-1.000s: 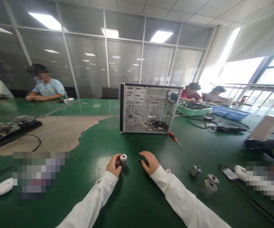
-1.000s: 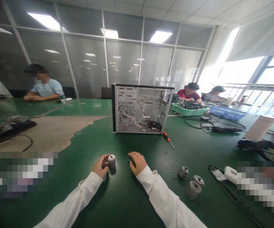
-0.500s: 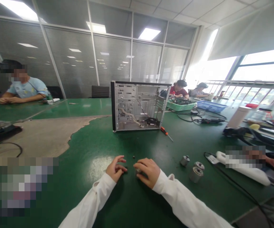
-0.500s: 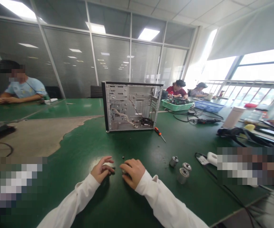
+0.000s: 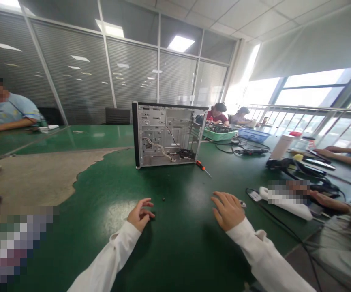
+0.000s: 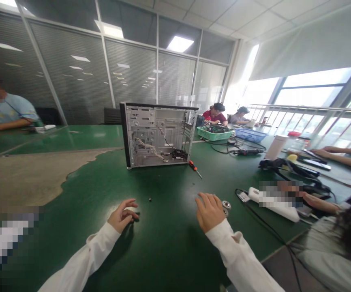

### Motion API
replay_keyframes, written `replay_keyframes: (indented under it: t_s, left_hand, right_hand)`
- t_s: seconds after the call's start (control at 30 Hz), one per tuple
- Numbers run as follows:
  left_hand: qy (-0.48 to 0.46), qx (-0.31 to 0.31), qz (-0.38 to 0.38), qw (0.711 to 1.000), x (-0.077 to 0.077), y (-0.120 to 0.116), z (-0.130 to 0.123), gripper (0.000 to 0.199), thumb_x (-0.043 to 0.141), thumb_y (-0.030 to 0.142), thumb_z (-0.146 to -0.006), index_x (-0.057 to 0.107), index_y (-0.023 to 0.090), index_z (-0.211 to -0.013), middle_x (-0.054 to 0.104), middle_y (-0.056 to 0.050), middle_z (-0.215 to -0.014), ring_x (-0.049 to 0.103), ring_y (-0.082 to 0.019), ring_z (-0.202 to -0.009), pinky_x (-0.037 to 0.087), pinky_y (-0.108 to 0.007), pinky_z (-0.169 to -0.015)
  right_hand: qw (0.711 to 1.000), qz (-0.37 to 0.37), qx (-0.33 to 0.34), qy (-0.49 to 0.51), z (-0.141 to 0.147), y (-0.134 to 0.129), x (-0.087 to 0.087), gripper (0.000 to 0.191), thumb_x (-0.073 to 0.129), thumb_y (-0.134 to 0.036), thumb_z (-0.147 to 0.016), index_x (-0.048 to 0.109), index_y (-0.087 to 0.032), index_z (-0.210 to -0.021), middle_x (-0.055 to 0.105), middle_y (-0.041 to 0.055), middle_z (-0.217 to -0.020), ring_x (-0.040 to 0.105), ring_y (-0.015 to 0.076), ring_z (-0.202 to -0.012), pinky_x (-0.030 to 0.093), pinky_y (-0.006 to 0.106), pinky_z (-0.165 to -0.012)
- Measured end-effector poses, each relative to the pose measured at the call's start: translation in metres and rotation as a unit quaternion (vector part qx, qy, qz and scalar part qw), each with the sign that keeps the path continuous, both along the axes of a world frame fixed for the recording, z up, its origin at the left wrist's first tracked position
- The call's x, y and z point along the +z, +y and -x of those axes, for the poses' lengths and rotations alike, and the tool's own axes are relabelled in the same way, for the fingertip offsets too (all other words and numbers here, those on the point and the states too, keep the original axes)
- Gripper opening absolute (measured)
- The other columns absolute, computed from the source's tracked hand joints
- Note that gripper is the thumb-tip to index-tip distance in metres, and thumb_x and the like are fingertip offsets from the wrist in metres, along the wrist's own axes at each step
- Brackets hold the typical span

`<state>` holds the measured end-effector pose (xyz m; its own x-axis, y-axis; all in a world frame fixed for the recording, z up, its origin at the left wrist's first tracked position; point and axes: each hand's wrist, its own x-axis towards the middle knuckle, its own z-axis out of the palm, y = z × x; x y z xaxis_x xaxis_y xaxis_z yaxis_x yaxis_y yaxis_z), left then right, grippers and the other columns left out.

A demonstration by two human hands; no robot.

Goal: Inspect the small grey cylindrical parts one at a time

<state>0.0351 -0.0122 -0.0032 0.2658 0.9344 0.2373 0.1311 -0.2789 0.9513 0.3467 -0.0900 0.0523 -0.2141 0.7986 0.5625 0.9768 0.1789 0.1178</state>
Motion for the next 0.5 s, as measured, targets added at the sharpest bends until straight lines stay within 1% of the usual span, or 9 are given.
replay_keyframes:
  t_s: [0.03,0.13,0.2,0.27,0.33,0.4,0.43,0.5]
  left_hand:
    - [0.002,0.003,-0.001,1.0,0.0,0.0,0.0,0.046,0.04,0.01,-0.059,0.037,0.018,-0.103,0.052,-0.006,-0.094,0.06,-0.012,-0.061,0.046,-0.024,-0.052]
    - [0.004,0.008,-0.002,1.0,0.001,0.0,0.001,0.045,0.039,0.01,-0.059,0.037,0.017,-0.103,0.052,-0.006,-0.093,0.06,-0.012,-0.061,0.046,-0.024,-0.052]
    - [0.004,0.011,-0.001,1.0,0.002,0.0,0.001,0.046,0.039,0.01,-0.058,0.037,0.017,-0.103,0.052,-0.006,-0.092,0.06,-0.012,-0.06,0.046,-0.024,-0.052]
    - [0.006,0.017,0.002,1.0,0.003,-0.001,0.001,0.046,0.04,0.009,-0.058,0.037,0.017,-0.103,0.052,-0.005,-0.093,0.06,-0.011,-0.06,0.046,-0.023,-0.052]
    - [0.01,0.026,0.003,1.0,0.004,-0.002,0.002,0.045,0.04,0.01,-0.058,0.037,0.017,-0.103,0.052,-0.005,-0.093,0.06,-0.011,-0.06,0.046,-0.023,-0.051]
    - [0.013,0.029,0.001,0.999,0.004,-0.002,0.002,0.045,0.039,0.011,-0.058,0.037,0.017,-0.103,0.051,-0.006,-0.092,0.06,-0.011,-0.059,0.046,-0.024,-0.052]
    - [0.013,0.028,-0.001,1.0,0.004,-0.002,0.001,0.045,0.039,0.011,-0.058,0.037,0.016,-0.103,0.051,-0.006,-0.092,0.06,-0.012,-0.059,0.046,-0.024,-0.052]
    - [0.013,0.027,-0.005,1.0,0.004,-0.002,0.001,0.045,0.039,0.012,-0.058,0.038,0.016,-0.103,0.052,-0.006,-0.091,0.06,-0.012,-0.059,0.046,-0.025,-0.052]
  right_hand:
    - [0.999,0.016,0.035,0.007,0.014,0.001,0.003,0.027,0.045,-0.018,-0.07,0.055,-0.017,-0.096,0.051,0.0104,-0.105,0.043,0.0246,-0.097,0.028,0.039,-0.083]
    - [0.986,0.106,0.126,0.02,0.063,0.014,0.005,0.037,0.042,-0.016,-0.071,0.046,-0.017,-0.108,0.045,0.0108,-0.113,0.041,0.0224,-0.1,0.034,0.035,-0.08]
    - [0.976,0.148,0.161,0.018,0.092,0.032,0.001,0.044,0.042,-0.017,-0.071,0.039,-0.018,-0.116,0.04,0.0117,-0.118,0.039,0.023,-0.102,0.037,0.034,-0.077]
    - [0.97,0.164,0.181,0.016,0.113,0.054,-0.008,0.043,0.042,-0.016,-0.072,0.039,-0.02,-0.116,0.04,0.0118,-0.119,0.04,0.0232,-0.101,0.039,0.034,-0.075]
    - [0.966,0.16,0.201,0.016,0.126,0.075,-0.018,0.035,0.04,-0.013,-0.075,0.046,-0.021,-0.108,0.046,0.0105,-0.112,0.043,0.0212,-0.096,0.039,0.032,-0.074]
    - [0.963,0.151,0.221,0.016,0.131,0.087,-0.027,0.027,0.038,-0.01,-0.076,0.053,-0.02,-0.097,0.053,0.0087,-0.1,0.046,0.0179,-0.09,0.039,0.029,-0.073]
    - [0.962,0.149,0.228,0.015,0.132,0.089,-0.03,0.026,0.037,-0.008,-0.077,0.054,-0.019,-0.093,0.054,0.0079,-0.094,0.047,0.0165,-0.087,0.039,0.028,-0.073]
    - [0.96,0.149,0.236,0.014,0.128,0.086,-0.033,0.024,0.037,-0.007,-0.077,0.056,-0.019,-0.086,0.056,0.0066,-0.086,0.048,0.0144,-0.081,0.039,0.025,-0.07]
